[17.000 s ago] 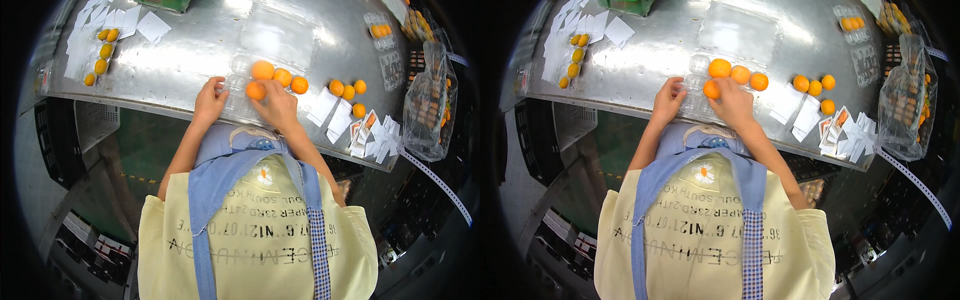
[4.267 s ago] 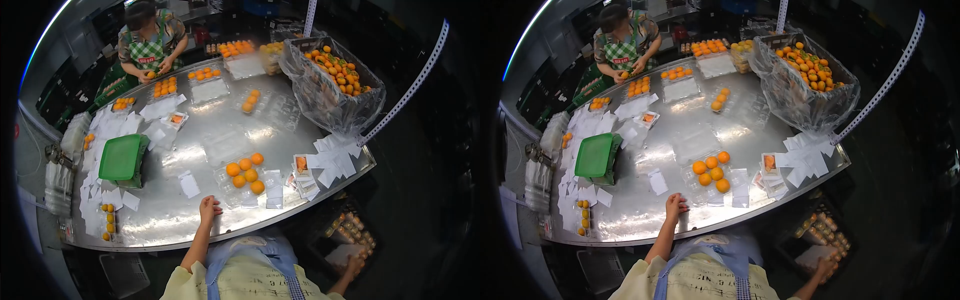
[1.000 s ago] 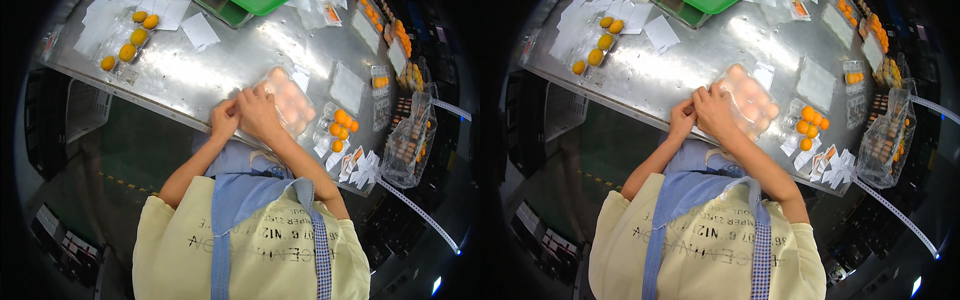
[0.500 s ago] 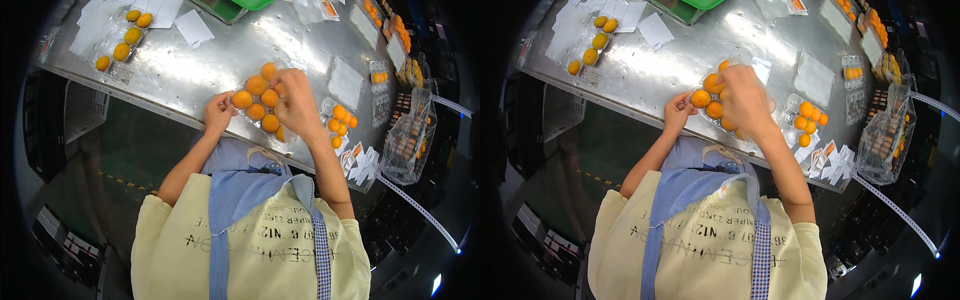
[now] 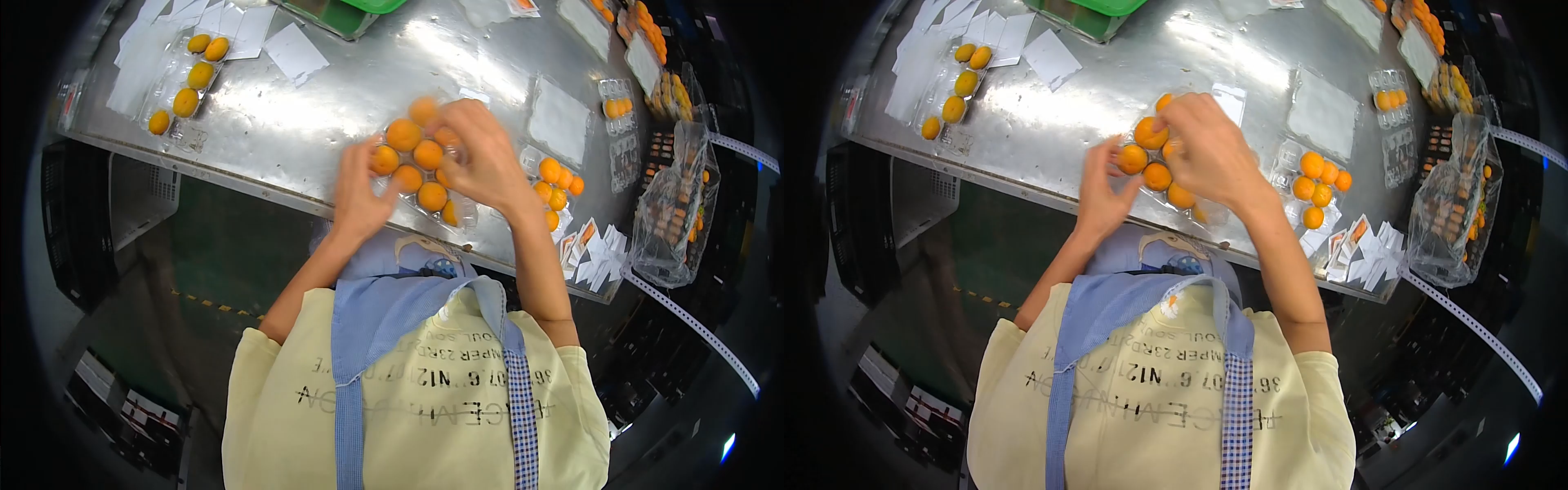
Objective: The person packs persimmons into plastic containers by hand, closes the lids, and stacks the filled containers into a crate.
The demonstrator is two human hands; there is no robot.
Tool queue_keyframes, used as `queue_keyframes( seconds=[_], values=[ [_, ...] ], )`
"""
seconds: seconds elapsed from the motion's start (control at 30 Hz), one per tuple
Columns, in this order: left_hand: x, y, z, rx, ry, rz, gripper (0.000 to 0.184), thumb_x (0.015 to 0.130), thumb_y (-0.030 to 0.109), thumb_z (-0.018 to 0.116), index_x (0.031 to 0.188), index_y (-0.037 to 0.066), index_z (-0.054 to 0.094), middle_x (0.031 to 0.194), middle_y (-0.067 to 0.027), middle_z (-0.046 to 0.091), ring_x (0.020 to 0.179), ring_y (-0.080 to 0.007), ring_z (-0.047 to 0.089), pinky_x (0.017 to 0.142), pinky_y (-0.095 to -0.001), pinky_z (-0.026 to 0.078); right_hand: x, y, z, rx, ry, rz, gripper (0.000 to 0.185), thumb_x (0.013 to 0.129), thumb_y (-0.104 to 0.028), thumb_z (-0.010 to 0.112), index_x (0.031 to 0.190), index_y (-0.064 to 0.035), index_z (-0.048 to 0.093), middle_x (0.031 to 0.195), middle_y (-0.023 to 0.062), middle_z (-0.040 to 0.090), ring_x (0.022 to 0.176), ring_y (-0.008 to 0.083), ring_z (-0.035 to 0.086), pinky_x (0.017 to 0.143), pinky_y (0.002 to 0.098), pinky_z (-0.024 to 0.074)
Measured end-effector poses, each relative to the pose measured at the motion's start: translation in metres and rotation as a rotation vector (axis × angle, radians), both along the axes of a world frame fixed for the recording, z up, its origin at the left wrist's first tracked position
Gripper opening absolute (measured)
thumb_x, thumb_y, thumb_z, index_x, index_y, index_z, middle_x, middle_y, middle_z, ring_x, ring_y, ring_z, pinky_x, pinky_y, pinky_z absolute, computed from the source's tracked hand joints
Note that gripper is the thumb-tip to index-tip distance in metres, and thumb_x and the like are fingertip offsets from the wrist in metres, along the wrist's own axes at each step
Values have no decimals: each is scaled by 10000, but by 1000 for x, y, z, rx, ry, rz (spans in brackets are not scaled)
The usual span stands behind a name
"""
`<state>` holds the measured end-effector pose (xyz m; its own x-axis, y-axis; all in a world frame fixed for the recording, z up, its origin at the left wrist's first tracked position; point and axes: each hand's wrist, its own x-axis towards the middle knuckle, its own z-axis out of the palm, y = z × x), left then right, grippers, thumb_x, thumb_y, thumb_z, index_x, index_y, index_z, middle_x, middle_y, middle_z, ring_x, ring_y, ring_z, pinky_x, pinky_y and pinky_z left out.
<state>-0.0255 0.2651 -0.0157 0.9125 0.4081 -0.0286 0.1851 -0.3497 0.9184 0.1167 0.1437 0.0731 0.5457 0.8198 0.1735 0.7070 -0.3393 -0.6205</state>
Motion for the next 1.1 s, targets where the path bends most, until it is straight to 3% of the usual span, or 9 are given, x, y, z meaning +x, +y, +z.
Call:
queue_keyframes(
  seconds=[0.13, 0.23, 0.27, 0.37, 0.4, 0.53, 0.67, 0.93, 1.1],
  values=[
    [33, -27, 16, -421, 519, -719, 450, 787, 172, 669, 1178, -4, 531, 1049, -188, 592, 997, -260, 593, 819, -364, 475, -11, 7, -3, 13, 15, -8, 265, 638, 11, 604, 892, -62, 581, 943, 92, 579, 938, 313, 531, 799, 383, 467],
    [36, -59, -16, -502, 76, -535, 434, 850, 210, 615, 1198, -29, 514, 1120, -206, 590, 963, -253, 614, 816, -373, 478, -18, -5, -2, 53, 58, -30, 310, 699, -50, 656, 1000, -62, 581, 1019, 99, 587, 983, 297, 541, 825, 369, 470],
    [33, -61, -18, -205, -71, -552, 406, 899, 202, 567, 1215, -45, 505, 1093, -180, 603, 908, -224, 641, 747, -348, 531, -22, -13, 1, 90, 92, -57, 334, 725, -73, 665, 1046, -58, 575, 1036, 97, 596, 992, 279, 555, 822, 360, 480],
    [38, -57, -6, -885, 327, -359, 379, 916, 162, 536, 1224, -56, 500, 1076, -170, 602, 866, -224, 656, 674, -315, 575, -32, -68, -19, 145, 285, -298, 366, 782, -105, 670, 1123, -37, 556, 1053, 83, 608, 996, 213, 576, 808, 326, 490],
    [40, -57, -6, -913, 385, -367, 366, 906, 131, 538, 1200, -85, 502, 1074, -177, 600, 827, -230, 667, 640, -287, 595, -36, -96, -37, 157, 362, -403, 370, 797, -109, 668, 1138, -29, 549, 1053, 77, 610, 994, 189, 579, 802, 315, 490],
    [38, -66, -5, -948, 374, -295, 328, 905, 135, 547, 1093, -134, 550, 975, -188, 641, 779, -234, 678, 627, -295, 590, -75, -186, -91, -226, 628, -783, 320, 838, -93, 643, 1129, -3, 545, 1015, 74, 612, 910, 154, 603, 781, 275, 492],
    [40, -69, -5, -961, 431, -287, 313, 907, 123, 553, 1106, -119, 539, 969, -184, 639, 783, -256, 675, 606, -307, 591, -115, -188, -114, 58, 1252, -661, 258, 894, -131, 619, 1089, 24, 553, 943, 91, 635, 844, 163, 631, 722, 266, 511],
    [31, -81, 1, -878, 467, -261, 310, 918, 86, 542, 1179, -76, 497, 1074, -170, 591, 866, -251, 648, 611, -314, 597, -129, -178, -137, 263, 1362, -737, 102, 930, -93, 546, 965, 3, 547, 898, 114, 643, 780, 164, 647, 691, 250, 516],
    [32, -83, 8, -861, 389, -174, 300, 898, 119, 538, 1067, -127, 569, 953, -174, 652, 750, -238, 676, 587, -303, 584, -123, -173, -140, 211, 1273, -762, 106, 914, -80, 556, 939, 22, 572, 832, 102, 648, 716, 171, 659, 624, 262, 537]
  ],
)
